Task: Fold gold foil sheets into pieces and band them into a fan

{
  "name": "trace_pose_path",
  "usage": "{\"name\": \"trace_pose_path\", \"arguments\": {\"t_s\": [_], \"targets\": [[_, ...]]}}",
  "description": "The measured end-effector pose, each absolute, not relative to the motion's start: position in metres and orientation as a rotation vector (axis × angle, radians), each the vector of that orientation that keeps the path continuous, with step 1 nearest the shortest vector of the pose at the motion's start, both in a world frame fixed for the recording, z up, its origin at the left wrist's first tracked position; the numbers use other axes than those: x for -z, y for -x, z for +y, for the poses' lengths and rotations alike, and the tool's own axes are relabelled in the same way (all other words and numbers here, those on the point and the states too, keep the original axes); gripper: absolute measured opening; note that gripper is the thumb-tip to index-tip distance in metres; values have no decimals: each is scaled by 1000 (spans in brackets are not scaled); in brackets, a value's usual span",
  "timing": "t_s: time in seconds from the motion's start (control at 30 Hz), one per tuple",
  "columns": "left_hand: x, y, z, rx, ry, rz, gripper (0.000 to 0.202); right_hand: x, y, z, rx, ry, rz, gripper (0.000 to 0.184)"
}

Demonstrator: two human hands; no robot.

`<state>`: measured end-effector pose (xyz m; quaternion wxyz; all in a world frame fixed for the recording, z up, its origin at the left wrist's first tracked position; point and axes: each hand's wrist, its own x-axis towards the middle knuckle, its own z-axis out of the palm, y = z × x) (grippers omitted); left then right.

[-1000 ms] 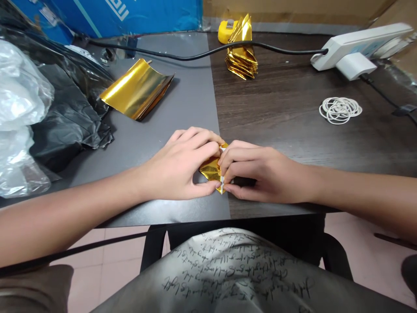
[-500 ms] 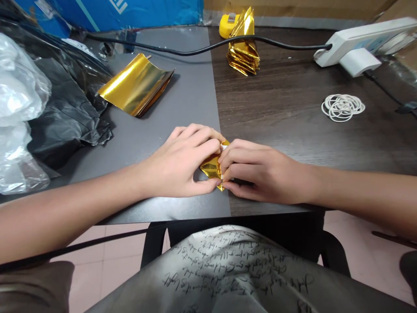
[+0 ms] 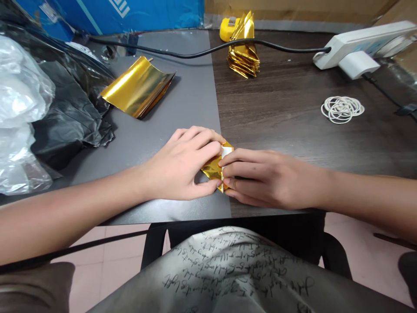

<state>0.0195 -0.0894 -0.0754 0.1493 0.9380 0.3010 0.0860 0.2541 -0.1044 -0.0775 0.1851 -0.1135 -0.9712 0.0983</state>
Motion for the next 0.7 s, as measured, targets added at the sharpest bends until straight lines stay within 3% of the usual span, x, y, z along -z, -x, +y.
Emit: {"name": "trace_pose_path", "arguments": {"t_s": [0.7], "targets": [[80,-22,-95,-237,-2776,851,36,81,-259,-111,-76,301,-2865,26]]}}
